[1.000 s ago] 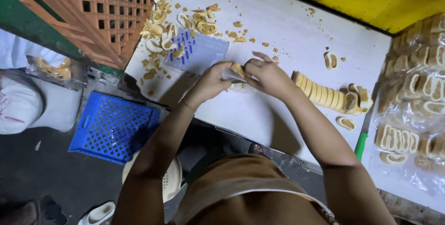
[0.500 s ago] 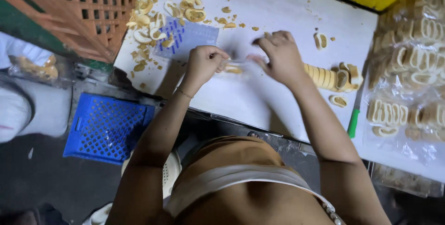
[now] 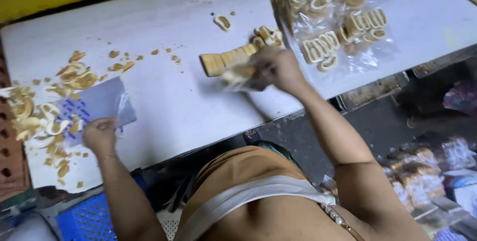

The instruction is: The person places small pieces of bread into plastic bags by hand and with a thin metal blade, organizing them on a work table in a bakery.

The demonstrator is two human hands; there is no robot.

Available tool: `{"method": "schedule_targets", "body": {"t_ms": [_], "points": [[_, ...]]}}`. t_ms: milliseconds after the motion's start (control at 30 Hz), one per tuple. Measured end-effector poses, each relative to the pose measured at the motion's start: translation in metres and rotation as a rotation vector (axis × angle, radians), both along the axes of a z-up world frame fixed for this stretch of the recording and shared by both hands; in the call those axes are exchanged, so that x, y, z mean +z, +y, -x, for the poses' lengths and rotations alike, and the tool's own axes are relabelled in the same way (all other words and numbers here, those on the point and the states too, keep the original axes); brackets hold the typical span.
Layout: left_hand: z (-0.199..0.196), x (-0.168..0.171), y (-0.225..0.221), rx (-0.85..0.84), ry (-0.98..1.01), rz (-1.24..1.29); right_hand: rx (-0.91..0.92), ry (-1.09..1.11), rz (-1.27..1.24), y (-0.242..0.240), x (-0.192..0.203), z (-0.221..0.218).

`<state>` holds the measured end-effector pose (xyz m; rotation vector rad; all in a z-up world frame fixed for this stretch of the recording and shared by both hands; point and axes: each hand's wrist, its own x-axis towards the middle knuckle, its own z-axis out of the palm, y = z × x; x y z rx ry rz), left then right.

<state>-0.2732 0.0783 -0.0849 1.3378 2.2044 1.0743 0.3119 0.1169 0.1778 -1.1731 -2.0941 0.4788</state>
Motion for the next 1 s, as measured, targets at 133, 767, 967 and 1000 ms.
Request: {"method": "schedule_targets", "body": {"t_ms": [133,767,967,1000], "points": [[-0.004,0.015,0.011,-0.059,0.310,-0.172,-0.269,0.424,0.011,-0.012,-0.055,-0.133],[-0.466,0.161,-0.009,-0.974,0.212,-0.013,-0.400,0.190,0.069,-0.075,-0.125,-0.142],[-0.420,0.183,-0.001,-0.928,-0.201,0.041,-0.172,0.393,0.501,-0.030,-0.131,-0.128],[-0.406,0.168,-0.002,-0.762,-0.390,-0.026,-0.223,0.491,0.461,-0.024,-0.133,-0.132]]}}
